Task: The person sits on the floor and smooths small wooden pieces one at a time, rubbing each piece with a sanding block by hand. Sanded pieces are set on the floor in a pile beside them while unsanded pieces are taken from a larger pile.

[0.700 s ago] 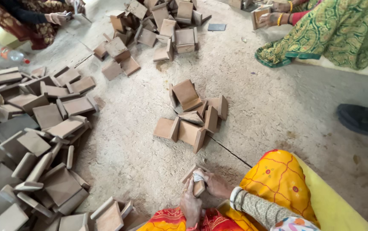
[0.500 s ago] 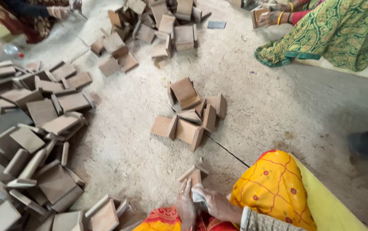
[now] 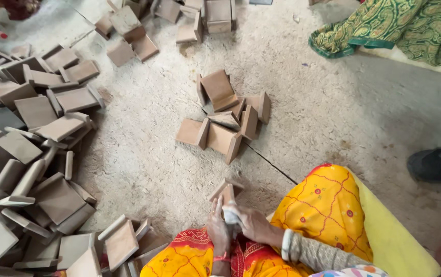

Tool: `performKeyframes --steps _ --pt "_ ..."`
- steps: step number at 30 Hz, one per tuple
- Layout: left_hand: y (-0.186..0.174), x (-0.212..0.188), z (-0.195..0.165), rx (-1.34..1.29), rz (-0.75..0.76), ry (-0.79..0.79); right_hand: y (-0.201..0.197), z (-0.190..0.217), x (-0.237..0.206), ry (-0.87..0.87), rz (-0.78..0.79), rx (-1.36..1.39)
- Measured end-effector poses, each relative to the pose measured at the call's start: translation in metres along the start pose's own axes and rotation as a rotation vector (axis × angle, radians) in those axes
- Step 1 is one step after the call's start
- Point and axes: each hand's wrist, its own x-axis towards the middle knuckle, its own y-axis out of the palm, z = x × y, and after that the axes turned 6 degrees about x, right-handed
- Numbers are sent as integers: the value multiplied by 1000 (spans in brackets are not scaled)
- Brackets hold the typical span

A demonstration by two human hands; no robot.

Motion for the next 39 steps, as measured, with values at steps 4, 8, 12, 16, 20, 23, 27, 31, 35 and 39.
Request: performKeyframes --steps 4,8,12,16,20,23,27,31,35,39 --pt "-11 -2 -5 -105 -222 223 -16 -24 51 -160 -114 -81" --pt "-23 -4 -10 -103 23 -1 -1 -29 50 238 76 -98" --pt "-29 -12 -13 -400 -342 423 17 -28 7 68 4 67" --pt "-34 -13 -16 -204 13 53 5 -53 42 215 34 -23" --pt "-38 -10 -18 -376 -93 116 0 -67 70 -99 -120 -50" --pt "-41 -15 -21 -564 -84 130 10 -50 37 -18 -106 32" --pt "-41 -21 -25 -538 -213 261 7 -26 9 207 -92 12" --pt "-26 -15 -21 -445 57 -10 -12 -35 49 194 -2 -86" --pt "4 -13 1 -1246 -174 -41 -7 -46 61 331 58 -159" --pt "21 -25 25 -2188 47 -353 11 -44 37 -144 -249 -145"
